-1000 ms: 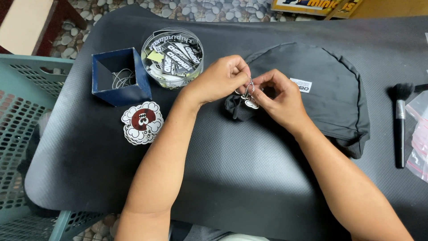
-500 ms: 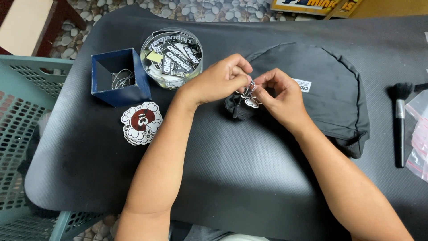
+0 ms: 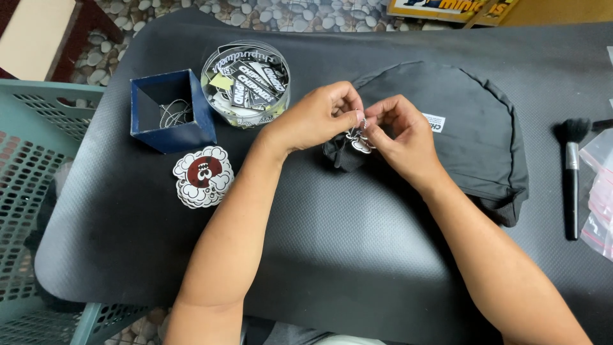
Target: The person attaches a decorative bear-shaped charm to the zipper pull of a black bag. They then use a brush to dust the bag's surface and place the bag into a clear plastic bag.
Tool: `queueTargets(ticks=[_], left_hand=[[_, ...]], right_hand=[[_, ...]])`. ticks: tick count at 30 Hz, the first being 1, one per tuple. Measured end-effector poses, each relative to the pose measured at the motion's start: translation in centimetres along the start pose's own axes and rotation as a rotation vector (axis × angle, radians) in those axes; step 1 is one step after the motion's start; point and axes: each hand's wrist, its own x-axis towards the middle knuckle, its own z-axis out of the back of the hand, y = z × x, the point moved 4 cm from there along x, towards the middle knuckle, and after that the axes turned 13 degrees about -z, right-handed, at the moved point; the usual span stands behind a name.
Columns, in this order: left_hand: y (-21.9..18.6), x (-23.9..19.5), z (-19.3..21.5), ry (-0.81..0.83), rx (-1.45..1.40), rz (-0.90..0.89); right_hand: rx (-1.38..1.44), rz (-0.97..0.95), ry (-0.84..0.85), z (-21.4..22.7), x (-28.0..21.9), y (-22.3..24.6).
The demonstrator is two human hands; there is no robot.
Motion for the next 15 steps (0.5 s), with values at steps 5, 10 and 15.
queueTargets(ticks=[5,10,15], left_hand=[[-0.08,0.07,0.11,0.017,-0.015,-0.026],[0.23,0.03,0.23,0.050,-0.036,-0.039],[0.75,0.07,0.29,0.084,-0.053,-0.076]], right_hand=[[0.012,0.022,0.019,0.06,0.23,-0.26],[0.001,0.038,0.035,0.12,0.47,-0.49],[-0.054,0.063,0.036,0.12,0.49,-0.40]])
